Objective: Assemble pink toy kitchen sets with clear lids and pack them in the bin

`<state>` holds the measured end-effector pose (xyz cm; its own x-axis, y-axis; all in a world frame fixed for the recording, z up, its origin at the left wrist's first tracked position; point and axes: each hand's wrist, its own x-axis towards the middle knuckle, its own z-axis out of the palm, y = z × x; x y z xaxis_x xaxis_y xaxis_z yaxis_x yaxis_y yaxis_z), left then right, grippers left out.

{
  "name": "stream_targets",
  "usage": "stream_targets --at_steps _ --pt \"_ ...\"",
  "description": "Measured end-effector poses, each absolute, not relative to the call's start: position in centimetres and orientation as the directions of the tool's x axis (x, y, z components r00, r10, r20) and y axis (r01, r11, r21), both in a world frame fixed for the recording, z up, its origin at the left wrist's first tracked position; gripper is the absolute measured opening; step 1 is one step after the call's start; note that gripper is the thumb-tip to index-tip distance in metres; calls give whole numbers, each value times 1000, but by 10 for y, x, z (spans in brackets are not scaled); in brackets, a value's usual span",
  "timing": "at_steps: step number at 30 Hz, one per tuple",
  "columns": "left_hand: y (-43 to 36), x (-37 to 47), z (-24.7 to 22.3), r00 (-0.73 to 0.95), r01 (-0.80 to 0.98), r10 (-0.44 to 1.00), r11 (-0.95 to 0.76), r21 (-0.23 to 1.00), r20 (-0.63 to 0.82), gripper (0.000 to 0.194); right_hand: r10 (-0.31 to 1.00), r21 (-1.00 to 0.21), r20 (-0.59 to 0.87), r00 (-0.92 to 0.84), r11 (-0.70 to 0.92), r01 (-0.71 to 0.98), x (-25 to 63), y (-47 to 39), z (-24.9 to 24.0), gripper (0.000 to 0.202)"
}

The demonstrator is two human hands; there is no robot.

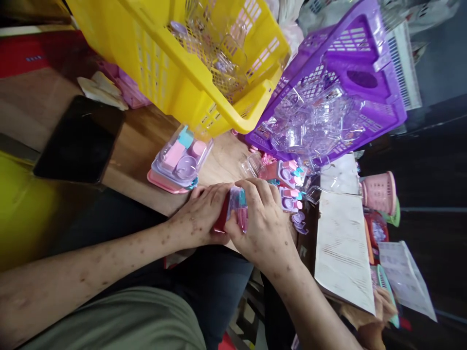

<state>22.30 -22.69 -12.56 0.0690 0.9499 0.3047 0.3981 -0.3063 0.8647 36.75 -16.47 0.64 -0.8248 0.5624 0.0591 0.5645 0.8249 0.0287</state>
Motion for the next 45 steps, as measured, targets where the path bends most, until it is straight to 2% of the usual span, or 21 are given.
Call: stream_targets --at_steps 4,7,12,16,19,23,27,31,36,39,41,42,44,45 --pt "-226 222 -125 70 401 953 -297 867 294 104 555 -13 20 -832 832 555 372 -160 13 51" --pt "-224 222 -127 57 400 958 -279 873 280 105 578 -173 -75 -813 795 581 376 -152 26 50" --pt "-224 222 -131 48 410 941 -325 852 336 109 787 -419 2 -617 562 714 371 -131 20 43" --pt "-224 222 -132 28 452 930 -338 825 366 113 849 -587 -112 -516 363 724 367 -123 -1 43" --pt "-224 222 -133 33 454 922 -357 817 385 116 874 -664 -121 -471 281 693 371 -124 -8 42" --pt "-224 222 -135 28 428 913 -379 821 407 120 882 -680 -81 -465 292 673 376 -123 -12 45" --pt "-223 221 -137 28 397 911 -388 832 411 118 878 -740 -101 -467 248 625 384 -118 -19 47" --pt "-223 220 -140 28 420 898 -410 810 440 113 876 -729 -77 -476 276 626 405 -127 -20 59" --pt "-245 219 -134 -92 505 822 -448 738 563 92 907 -656 2 -420 319 684 406 -167 -37 81" --pt "-262 215 -124 -96 577 708 -533 619 700 68 913 -722 14 -408 292 627 376 -177 -47 82" --pt "-267 213 -118 -4 606 639 -610 510 769 45 895 -762 77 -439 337 553 363 -170 -44 71" --pt "-268 212 -116 61 598 621 -650 470 781 36 888 -742 146 -435 390 546 364 -163 -41 65" --pt "-266 212 -112 182 544 631 -704 457 754 28 886 -600 336 -318 462 653 383 -143 -35 60" --pt "-265 212 -112 216 509 651 -711 485 728 27 877 -508 429 -218 433 744 399 -131 -34 65"
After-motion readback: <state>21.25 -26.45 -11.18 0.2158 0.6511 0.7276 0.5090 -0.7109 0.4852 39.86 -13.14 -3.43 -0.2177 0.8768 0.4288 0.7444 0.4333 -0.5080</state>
